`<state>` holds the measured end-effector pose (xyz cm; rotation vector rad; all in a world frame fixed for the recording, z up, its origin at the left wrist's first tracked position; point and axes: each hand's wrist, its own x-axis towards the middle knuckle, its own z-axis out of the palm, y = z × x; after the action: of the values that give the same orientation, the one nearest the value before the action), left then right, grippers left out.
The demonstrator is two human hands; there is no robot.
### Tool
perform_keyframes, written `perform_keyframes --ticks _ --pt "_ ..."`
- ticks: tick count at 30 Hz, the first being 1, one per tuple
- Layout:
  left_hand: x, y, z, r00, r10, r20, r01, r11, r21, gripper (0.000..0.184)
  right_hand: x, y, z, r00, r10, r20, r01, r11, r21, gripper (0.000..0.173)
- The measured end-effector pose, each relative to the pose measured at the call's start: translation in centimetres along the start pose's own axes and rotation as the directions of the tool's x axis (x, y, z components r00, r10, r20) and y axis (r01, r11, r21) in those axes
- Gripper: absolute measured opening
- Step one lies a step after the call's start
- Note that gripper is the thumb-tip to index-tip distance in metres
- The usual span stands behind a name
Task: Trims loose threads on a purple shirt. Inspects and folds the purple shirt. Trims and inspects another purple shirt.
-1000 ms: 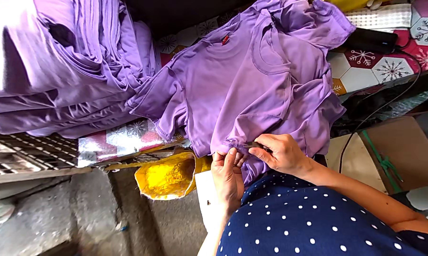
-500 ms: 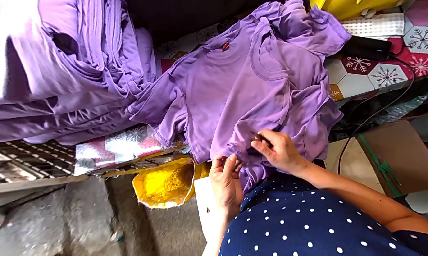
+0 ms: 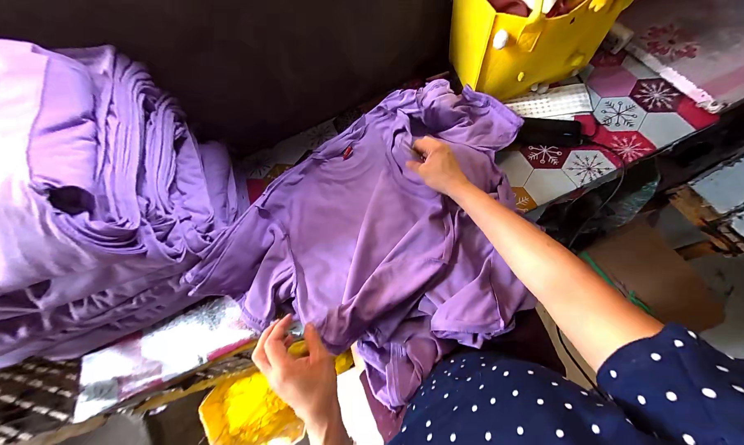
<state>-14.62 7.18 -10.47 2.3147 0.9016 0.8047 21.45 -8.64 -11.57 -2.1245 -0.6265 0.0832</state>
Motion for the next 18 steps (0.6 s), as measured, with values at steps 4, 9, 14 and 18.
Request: perform_keyframes --ticks 4,9,14,18 --pt "3.7 6.0 3.9 0.930 0.363 0.066 -0.338 0.909 -0.242 0.019 -6.9 -2.1 -1.2 0.874 -0.485 -0.040 0.483 0.856 0.185 0.010" --pt "5.8 11.7 12.4 0.780 0.508 0.366 -0.265 0.798 -0.542 0.043 -16.1 -2.0 -4.2 0.807 -0.573 0.141 0.524 0.806 0.276 0.024" --pt "4.2 15.9 14.3 0.758 0.546 0.357 -0.090 0.629 -0.772 0.034 -20.4 -2.0 -6.8 0.797 -0.588 0.139 0.487 0.761 0.430 0.020" --pt "5.7 14.8 11.7 0.761 0.198 0.618 0.451 0.524 -0.723 0.030 -22.7 0.2 -10.4 0.995 -0.059 -0.077 0.097 0.639 0.763 0.012"
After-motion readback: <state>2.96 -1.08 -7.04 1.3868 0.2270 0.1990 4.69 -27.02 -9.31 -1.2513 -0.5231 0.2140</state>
